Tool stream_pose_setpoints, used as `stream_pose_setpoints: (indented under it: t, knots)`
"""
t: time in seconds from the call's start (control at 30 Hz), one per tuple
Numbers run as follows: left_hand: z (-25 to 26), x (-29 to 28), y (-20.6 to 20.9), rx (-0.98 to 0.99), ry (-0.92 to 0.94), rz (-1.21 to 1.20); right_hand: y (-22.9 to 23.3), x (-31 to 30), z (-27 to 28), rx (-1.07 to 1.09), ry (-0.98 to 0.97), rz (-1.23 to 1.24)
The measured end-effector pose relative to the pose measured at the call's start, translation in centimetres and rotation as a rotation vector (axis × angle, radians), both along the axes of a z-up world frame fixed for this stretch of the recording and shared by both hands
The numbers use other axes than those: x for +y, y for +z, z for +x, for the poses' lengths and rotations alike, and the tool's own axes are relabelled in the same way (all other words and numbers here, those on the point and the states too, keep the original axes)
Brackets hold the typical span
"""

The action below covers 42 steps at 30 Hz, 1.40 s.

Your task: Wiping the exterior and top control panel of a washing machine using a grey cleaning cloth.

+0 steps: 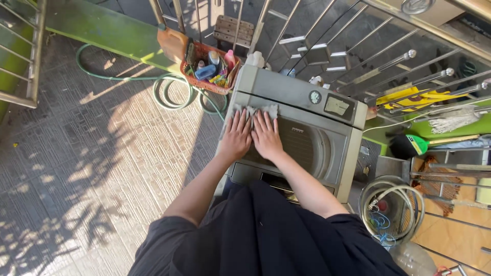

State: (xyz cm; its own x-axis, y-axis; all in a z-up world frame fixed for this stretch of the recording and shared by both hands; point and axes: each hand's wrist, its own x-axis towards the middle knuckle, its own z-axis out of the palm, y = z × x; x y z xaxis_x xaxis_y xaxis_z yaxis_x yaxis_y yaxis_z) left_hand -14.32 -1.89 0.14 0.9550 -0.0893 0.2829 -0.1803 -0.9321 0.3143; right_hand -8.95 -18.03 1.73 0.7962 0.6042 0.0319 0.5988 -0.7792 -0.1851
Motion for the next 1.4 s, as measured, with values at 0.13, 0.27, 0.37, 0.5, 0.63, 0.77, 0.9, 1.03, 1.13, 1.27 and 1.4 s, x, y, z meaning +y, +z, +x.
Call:
stream_pose_setpoints:
  t: [0.13, 0.27, 0.37, 0.5, 0.63, 0.77, 0.9, 1.03, 1.13, 1.27, 1.4]
  knots:
    - [0.7, -0.5, -0.3, 0.014, 0.001, -0.058, -0.5, 0.2, 0.7, 0.034, -0.023, -0.031]
    - [2.3, -0.8, -0.1, -0.020, 0.035, -0.019, 0.3, 0.1, 2.2, -0.003, -0.009, -0.014]
    - [-0.5, -1.7, -0.7, -0.020, 0.048, -0.028, 0.1, -1.0, -0.6, 0.023, -0.011, 0.009]
    - [1.3, -1.1, 0.2, -0.043, 0.060, -0.035, -0.8, -0.5, 1.7, 0.002, -0.012, -0.002]
    - [3.4, -1.1, 0.1, -0.043, 0.062, 0.017, -0.6, 0.0, 3.2, 0.011, -0.052, 0.004]
    - [1.0, -1.8, 0.2, -0.040, 0.053, 0.001, -0.9, -1.6, 0.4, 0.027, -0.085, -0.003]
    - [2.9, -1.8, 0.2, -0.020, 0.072, -0.018, -1.0, -1.7, 1.8, 0.033, -0.107, -0.033]
    - [4.2, -2.5, -0.6, -0.004, 0.078, 0.002, -1.1, -2.0, 2.1, 0.029, -0.134, -0.011]
    - [4.2, -3.1, -1.2, -0.030, 0.069, 0.042, -1.0, -2.9, 1.9, -0.008, -0.144, 0.017]
    - [2.7, -4.3, -1.4, 0.009, 0.040, 0.031, -0.9, -4.9, 0.3, 0.004, -0.131, 0.018]
    - [2.9, -5.3, -0.1, 0.051, 0.043, 0.042, -0.5, -5.4, 0.2, 0.029, -0.145, -0.007]
